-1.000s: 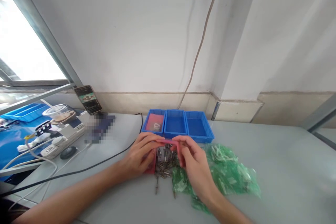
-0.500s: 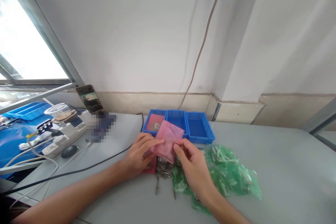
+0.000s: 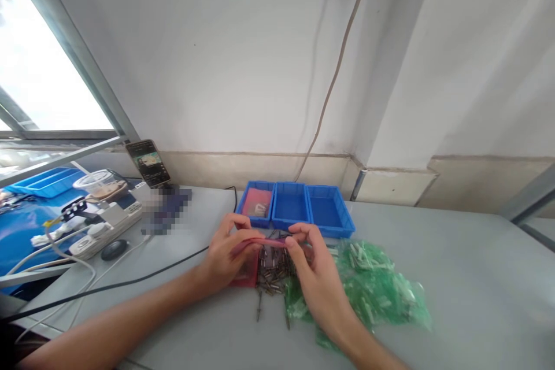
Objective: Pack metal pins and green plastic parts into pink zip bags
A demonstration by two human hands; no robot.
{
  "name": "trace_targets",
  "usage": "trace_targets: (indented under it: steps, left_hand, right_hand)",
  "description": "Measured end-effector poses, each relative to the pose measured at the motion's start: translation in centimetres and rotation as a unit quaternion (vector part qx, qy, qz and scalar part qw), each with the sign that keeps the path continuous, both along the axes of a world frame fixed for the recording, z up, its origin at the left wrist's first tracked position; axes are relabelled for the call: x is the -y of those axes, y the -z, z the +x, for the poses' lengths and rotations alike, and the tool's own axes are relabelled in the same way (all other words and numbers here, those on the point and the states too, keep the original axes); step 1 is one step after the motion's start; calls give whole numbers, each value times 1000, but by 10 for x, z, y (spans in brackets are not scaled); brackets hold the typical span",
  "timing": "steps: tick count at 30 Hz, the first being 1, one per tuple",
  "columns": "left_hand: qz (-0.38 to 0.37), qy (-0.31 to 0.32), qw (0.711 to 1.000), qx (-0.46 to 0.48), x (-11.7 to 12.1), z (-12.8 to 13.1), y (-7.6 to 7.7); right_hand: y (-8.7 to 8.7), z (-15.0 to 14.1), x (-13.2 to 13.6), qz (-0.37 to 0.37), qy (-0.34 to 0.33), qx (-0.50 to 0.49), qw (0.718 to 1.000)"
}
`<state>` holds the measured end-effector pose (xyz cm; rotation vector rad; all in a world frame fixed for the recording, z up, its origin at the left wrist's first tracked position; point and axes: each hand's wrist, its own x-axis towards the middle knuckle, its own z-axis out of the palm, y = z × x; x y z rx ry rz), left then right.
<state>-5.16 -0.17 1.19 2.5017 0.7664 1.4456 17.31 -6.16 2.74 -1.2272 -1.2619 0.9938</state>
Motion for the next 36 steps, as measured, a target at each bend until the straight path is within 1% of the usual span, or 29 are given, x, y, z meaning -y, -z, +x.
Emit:
trace_targets:
  steps: [5,10,12,16,18,21,23,26,30,34,36]
  left_hand:
    - [-11,15,1000,-9,-3,2,-1]
    - [-25,14,1000,-9,-3,2,0]
    - [-36,9,999,-16,-2,1,3]
    - [-57,-8,998,12,1,0,10]
    - [-49,11,999,14,1,-1,9]
    - [-42,52,998,-15,0,-2,5]
    - [-41,60,997,-26,-1,-1,3]
    - [-36,42,998,-28,0,0,0]
    - [-49,15,999,-17,0,2,-2]
    - [-54,-8,999,0,-2,4,-3]
    - [-55,-18,998,-1,-2,5,-3]
  right_hand:
    - [-1,2,1,9,-35,57,998]
    - [0,3,0,67,-32,116,990]
    - [1,2,0,75,-34,122,989]
    - [1,0,1,1,-58,76,995]
    - [1,-1,2,-16,-63,50,997]
    - [3,-1,0,-20,-57,7,998]
    - [3,-1,-1,-32,-50,-27,998]
    - [2,1,-2,-41,-39,-44,997]
    - [-4,3,0,-13,-13,-11,1000]
    - [-4,2,1,-47,-27,-38,998]
    - [-1,2,0,-40,-28,-44,998]
